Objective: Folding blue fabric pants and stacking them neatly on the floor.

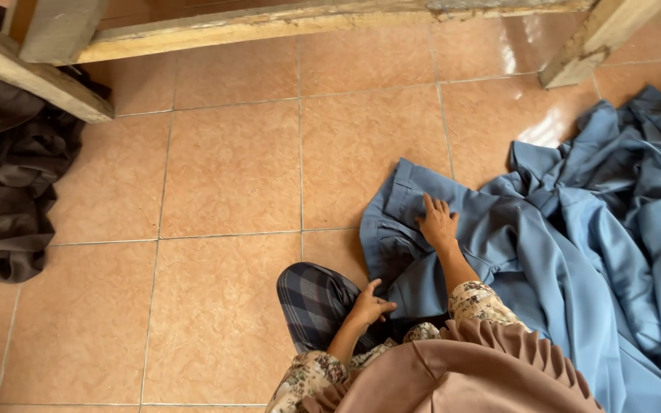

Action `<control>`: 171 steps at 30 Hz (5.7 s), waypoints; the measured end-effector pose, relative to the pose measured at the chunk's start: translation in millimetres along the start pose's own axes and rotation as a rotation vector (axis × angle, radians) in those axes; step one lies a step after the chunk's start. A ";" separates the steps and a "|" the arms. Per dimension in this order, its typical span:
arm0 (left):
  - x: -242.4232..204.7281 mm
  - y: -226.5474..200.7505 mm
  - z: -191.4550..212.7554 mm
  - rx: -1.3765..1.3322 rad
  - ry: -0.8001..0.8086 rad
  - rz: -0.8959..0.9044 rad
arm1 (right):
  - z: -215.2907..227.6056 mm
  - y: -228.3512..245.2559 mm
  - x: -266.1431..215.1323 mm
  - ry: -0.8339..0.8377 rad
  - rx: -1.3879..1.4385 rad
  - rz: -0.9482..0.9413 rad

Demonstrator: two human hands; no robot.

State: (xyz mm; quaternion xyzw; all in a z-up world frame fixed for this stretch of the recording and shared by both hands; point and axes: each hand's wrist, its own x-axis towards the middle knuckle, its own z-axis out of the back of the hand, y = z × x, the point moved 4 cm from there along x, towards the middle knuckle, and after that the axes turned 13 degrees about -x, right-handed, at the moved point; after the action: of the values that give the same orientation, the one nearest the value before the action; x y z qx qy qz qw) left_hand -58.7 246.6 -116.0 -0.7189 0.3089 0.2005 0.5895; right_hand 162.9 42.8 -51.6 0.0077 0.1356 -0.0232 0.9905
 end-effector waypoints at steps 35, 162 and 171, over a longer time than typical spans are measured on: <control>-45.2 -228.6 -15.8 1.032 0.033 -0.487 | 157.7 54.9 -167.7 -0.372 0.461 0.894; -92.3 -377.7 291.1 1.028 -1.131 -0.572 | 116.5 -39.5 -46.7 -0.909 -0.145 0.213; -163.9 -452.1 318.0 -0.692 -0.494 -1.321 | 258.1 39.0 -56.5 -1.060 0.150 0.330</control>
State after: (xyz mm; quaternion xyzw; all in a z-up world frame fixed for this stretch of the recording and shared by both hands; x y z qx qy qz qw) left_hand 153.7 641.1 246.8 -0.8311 -0.4026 0.0471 0.3807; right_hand 179.5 78.6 212.5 0.0866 -0.3858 0.1217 0.9104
